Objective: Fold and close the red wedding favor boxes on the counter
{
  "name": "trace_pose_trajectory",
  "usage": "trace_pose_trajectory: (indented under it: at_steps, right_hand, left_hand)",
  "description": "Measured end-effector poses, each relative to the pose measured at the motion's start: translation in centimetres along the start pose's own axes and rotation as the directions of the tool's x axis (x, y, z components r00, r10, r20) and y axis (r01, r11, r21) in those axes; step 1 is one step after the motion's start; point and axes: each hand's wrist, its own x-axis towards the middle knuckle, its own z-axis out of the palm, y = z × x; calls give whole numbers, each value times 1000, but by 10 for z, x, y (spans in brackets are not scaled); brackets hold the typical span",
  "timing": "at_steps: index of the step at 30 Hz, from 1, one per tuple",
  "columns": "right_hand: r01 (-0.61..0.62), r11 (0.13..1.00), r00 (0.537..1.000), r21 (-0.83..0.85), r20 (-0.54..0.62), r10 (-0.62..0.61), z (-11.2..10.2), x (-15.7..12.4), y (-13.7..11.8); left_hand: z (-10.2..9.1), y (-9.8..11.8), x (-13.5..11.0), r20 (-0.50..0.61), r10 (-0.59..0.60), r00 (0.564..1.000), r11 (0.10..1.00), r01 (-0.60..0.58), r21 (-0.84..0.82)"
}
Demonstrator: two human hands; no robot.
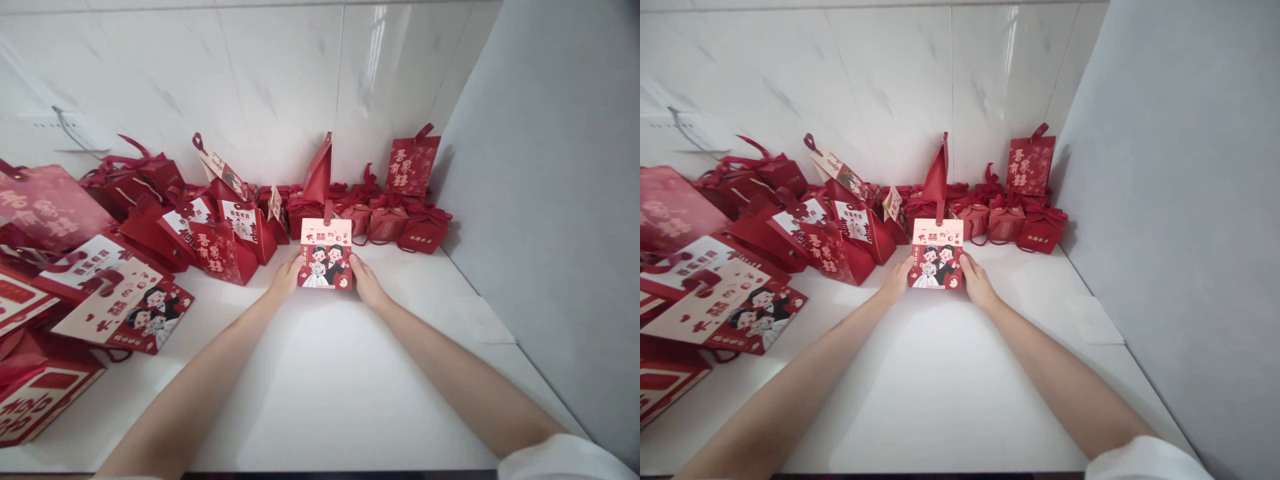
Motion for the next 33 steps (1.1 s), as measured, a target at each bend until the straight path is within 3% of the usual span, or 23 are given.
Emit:
trace_pose_trajectory:
  at_steps: [17,21,24,28,33]
  right_hand:
    - [-26,999,999,-21,-20,25,-1,2,3]
    - [-36,999,999,-6,-27,36,2,2,-2]
    - [-11,999,999,35,34,10,5,-1,-10]
    - [-27,995,998,98,67,20,10,-3,-17]
    - [-30,986,989,167,-140,53,35,4,-17]
  left_hand:
    - [-3,-8,1,23,18,1000,999,-19,46]
    - [-2,-1,0,19,42,999,995,-44,92]
    - [-2,7,-3,6,54,999,992,-54,113]
    - [-4,13,-10,-90,56,994,985,-40,168]
    - [7,10,-19,-310,42,950,985,13,174]
